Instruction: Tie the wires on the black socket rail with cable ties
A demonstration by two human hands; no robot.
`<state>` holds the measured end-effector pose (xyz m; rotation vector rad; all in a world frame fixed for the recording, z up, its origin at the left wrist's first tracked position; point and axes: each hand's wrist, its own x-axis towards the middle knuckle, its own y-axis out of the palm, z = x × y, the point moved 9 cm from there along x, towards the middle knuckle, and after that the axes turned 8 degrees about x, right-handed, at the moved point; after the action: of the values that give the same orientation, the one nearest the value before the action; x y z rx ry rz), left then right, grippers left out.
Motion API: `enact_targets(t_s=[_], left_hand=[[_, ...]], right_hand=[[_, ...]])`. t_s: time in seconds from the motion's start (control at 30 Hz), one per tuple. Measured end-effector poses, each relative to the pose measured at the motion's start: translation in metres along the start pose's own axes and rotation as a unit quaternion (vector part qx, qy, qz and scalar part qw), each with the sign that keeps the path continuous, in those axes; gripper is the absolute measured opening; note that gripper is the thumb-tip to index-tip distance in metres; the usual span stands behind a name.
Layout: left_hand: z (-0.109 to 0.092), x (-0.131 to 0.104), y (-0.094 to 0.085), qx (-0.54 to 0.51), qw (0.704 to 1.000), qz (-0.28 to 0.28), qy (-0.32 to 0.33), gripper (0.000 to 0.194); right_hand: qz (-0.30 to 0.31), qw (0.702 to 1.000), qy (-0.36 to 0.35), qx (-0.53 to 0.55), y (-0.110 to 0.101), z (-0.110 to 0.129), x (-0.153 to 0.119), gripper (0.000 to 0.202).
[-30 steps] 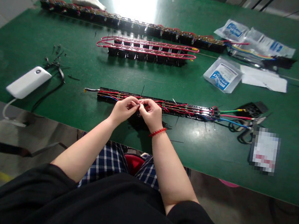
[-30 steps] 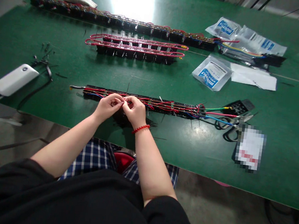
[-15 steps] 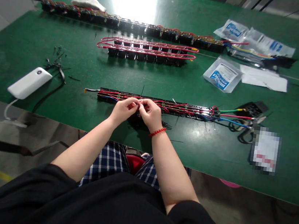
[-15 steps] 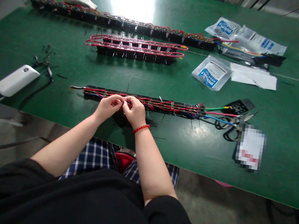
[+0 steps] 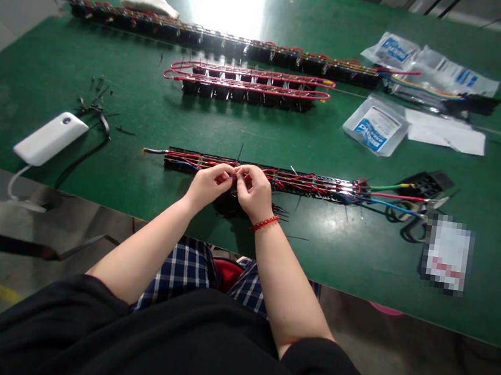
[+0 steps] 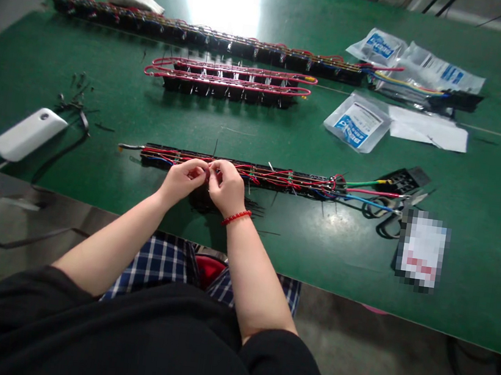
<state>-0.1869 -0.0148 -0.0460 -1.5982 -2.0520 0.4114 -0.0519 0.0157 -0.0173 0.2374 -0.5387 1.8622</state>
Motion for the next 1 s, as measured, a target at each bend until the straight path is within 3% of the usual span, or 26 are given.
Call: enact_targets(t_s=[0.57,1.0], left_hand=[[-0.0028,-0.0007,-0.0018,0.031,0.999,0.001,-0.005,0.018],[-0.0068,-0.0007,-0.0050,0.044,0.999,-0.006,-0.024,0.013]], right_hand=[[0.012,1.000,0.001,-0.019,0.0009,0.0023,-0.0008,0.009],[0.012,0.999,0.026,0.028,0.0018,-0.0043,-0.0001,0.007]])
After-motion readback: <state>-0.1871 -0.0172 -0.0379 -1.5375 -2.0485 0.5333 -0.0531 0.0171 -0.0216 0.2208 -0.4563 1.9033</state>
